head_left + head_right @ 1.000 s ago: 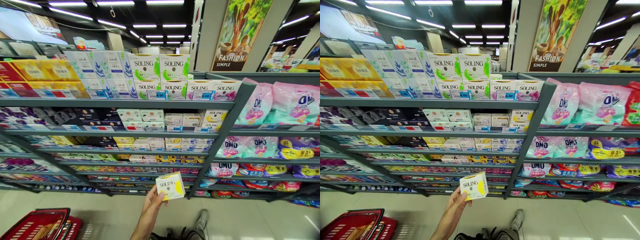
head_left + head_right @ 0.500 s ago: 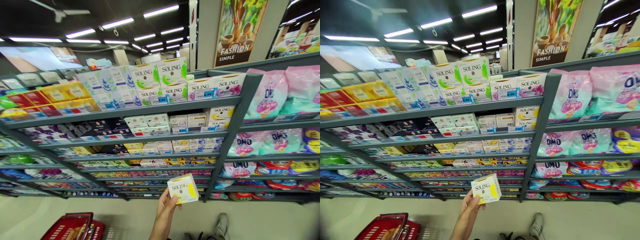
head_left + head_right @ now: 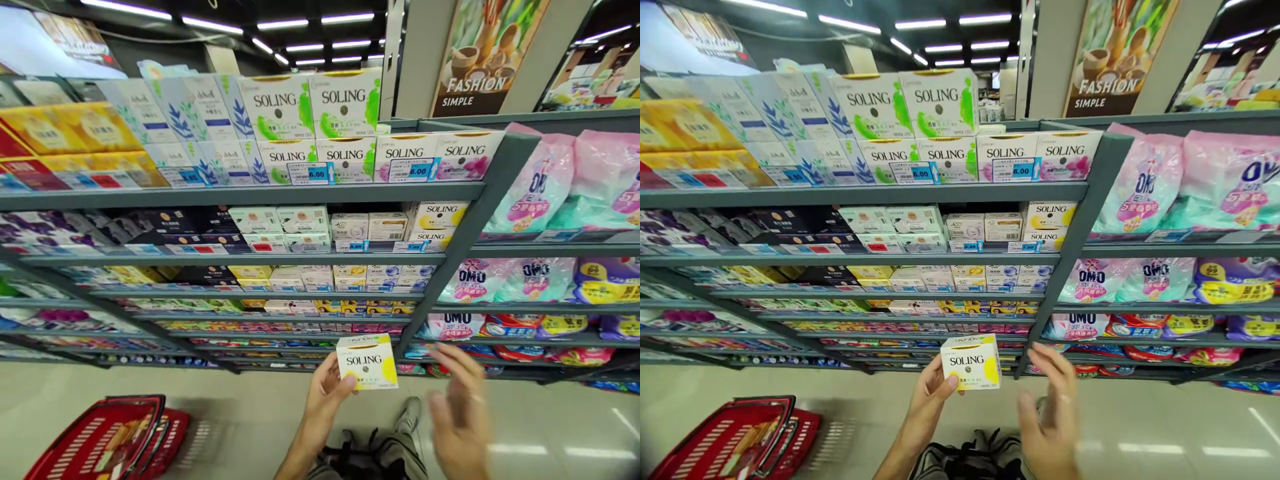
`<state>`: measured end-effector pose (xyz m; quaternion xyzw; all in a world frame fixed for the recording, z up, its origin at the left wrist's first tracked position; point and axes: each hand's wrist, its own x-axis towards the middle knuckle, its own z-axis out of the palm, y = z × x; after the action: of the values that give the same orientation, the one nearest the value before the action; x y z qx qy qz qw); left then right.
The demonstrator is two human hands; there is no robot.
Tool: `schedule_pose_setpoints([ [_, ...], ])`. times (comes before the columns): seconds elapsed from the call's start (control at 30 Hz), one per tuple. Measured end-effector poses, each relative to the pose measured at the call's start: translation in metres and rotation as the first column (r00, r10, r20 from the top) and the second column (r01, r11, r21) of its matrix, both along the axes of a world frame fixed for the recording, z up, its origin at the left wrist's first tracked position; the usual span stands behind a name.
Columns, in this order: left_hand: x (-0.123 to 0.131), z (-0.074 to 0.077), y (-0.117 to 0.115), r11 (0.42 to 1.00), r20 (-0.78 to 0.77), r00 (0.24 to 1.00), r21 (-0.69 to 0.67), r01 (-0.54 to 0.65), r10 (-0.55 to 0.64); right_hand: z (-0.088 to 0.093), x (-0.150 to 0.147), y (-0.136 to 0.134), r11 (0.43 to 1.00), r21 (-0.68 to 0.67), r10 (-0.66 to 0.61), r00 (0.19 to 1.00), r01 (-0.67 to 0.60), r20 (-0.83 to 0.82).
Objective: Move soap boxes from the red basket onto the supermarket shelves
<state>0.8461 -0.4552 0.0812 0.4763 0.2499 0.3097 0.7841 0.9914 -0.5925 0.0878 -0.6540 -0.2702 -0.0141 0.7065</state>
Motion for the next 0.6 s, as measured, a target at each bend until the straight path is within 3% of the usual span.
schedule_pose_setpoints([
  [0.13, 0.011, 0.006, 0.0, 0.999, 0.017, 0.999, 0.029, 0.038, -0.038, -0.024, 0.002, 0.008, 0.992, -0.017, 0.118, 0.977, -0.123, -0.176],
  [0.23, 0.024, 0.011, 0.003, 0.994, 0.026, 0.998, 0.088, 0.061, -0.064, -0.03, 0.009, 0.012, 0.987, -0.01, 0.153, 0.969, -0.158, -0.192],
  [0.43, 0.048, 0.036, 0.011, 0.97, 0.031, 0.999, 0.239, -0.034, 0.027, -0.009, 0.03, 0.021, 0.972, 0.041, 0.233, 0.956, -0.229, -0.177],
  [0.6, 0.063, 0.062, 0.017, 0.88, 0.051, 0.997, 0.47, -0.072, 0.054, 0.017, 0.047, 0.043, 0.979, 0.111, 0.179, 0.982, -0.172, -0.053],
])
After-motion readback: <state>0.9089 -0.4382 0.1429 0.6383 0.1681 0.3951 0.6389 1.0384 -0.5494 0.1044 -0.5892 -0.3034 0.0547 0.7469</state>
